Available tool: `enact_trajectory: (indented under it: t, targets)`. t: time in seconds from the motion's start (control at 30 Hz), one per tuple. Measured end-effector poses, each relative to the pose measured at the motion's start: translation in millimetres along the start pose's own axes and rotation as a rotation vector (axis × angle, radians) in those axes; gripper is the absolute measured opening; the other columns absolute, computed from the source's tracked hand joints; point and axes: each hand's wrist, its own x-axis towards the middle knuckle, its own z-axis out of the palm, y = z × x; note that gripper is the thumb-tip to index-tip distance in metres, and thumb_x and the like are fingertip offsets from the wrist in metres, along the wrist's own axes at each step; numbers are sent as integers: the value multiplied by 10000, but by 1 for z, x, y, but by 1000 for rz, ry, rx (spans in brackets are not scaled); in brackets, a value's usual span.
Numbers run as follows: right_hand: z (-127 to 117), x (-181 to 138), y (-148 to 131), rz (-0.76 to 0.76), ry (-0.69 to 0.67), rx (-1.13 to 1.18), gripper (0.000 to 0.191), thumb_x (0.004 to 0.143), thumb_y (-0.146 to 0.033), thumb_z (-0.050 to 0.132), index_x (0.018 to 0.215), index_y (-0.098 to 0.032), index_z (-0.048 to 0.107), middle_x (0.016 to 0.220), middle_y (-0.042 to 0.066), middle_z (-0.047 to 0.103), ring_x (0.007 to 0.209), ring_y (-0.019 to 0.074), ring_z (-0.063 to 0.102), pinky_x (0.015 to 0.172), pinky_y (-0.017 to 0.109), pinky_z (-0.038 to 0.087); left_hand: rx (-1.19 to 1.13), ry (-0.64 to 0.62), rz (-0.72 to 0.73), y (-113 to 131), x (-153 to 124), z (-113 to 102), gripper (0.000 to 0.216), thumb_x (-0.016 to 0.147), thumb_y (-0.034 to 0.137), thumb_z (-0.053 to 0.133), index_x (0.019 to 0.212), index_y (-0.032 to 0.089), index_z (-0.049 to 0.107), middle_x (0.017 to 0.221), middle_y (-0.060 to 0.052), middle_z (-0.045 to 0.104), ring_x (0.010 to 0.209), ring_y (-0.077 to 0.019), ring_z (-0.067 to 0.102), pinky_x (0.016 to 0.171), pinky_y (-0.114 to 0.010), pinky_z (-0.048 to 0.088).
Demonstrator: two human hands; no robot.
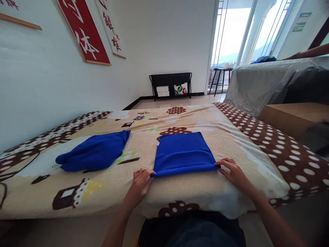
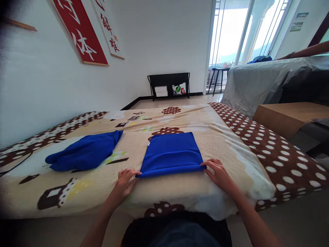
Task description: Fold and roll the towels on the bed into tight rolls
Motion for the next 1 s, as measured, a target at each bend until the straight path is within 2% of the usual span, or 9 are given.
enact_trajectory:
  t: [0.3, 0.37, 0.43, 0.53, 0.67, 0.73, 0.87, 0.93, 1.0]
  targets:
    - [-12, -4, -12, 20, -102, 129, 282, 989, -319, 448, 1191, -245, 632, 1117, 77, 685, 1057, 226, 620, 937, 397, 500, -76, -137, -77, 13, -5, -12, 263, 966, 194, 477, 1214, 245, 549, 1083, -45, 673, 1032, -213, 610, 931, -371, 457]
    - [-3, -1, -14, 15, -74, 50, 285, 973, -265, 431, 1153, -239, 650, 1086, 80, 688, 1041, 237, 612, 938, 422, 490, 20, -92, -104, 19, -1, -3, 294, 927, 150, 477, 1190, 233, 580, 1056, -55, 680, 1004, -234, 621, 937, -415, 451]
    - [11, 3, -23, 50, 49, -100, 299, 941, -210, 435, 1123, -231, 671, 1101, 98, 681, 1052, 264, 598, 950, 467, 464, 157, 6, -139, 34, 7, 12, 353, 872, 84, 471, 1168, 215, 609, 1091, -90, 684, 1030, -274, 622, 970, -482, 421]
    - [36, 13, -57, 43, 189, -232, 390, 905, -134, 440, 1214, -220, 661, 1272, 122, 635, 1162, 294, 567, 1001, 497, 424, 222, 58, -79, 68, 26, 41, 494, 827, 5, 442, 1252, 203, 597, 1254, -133, 654, 1180, -309, 589, 1028, -517, 389]
    - [62, 26, -104, -156, 3, -135, 479, 973, -140, 384, 1403, -262, 557, 1381, 73, 611, 1284, 241, 543, 1077, 448, 404, 62, -63, 102, 104, 51, 71, 521, 891, 23, 401, 1364, 186, 548, 1329, -121, 646, 1248, -253, 589, 1064, -447, 441]
    - [66, 26, -106, -178, -53, -129, 455, 1018, -220, 383, 1455, -259, 504, 1415, 61, 593, 1314, 226, 536, 1096, 439, 401, 35, -101, 99, 101, 52, 73, 446, 964, 109, 394, 1375, 182, 549, 1345, -116, 648, 1247, -242, 602, 1068, -445, 457]
    - [52, 14, -72, -74, -45, -243, 468, 1044, -380, 393, 1478, -226, 474, 1487, 70, 522, 1379, 244, 485, 1151, 471, 340, 104, -112, -36, 64, 33, 53, 396, 1025, 297, 414, 1381, 201, 559, 1415, -102, 605, 1319, -267, 558, 1085, -508, 433]
    - [44, 8, -59, -10, -17, -296, 464, 1046, -398, 386, 1449, -204, 511, 1477, 90, 530, 1390, 263, 471, 1169, 502, 298, 165, -89, -112, 51, 24, 41, 388, 1021, 324, 426, 1352, 202, 589, 1413, -110, 604, 1338, -300, 540, 1113, -585, 375]
    - [40, 8, -62, 4, 15, -313, 432, 1045, -367, 384, 1393, -188, 567, 1469, 105, 536, 1402, 278, 454, 1176, 526, 267, 206, -57, -144, 54, 23, 37, 376, 1013, 294, 428, 1321, 191, 616, 1407, -124, 605, 1357, -329, 517, 1139, -659, 289]
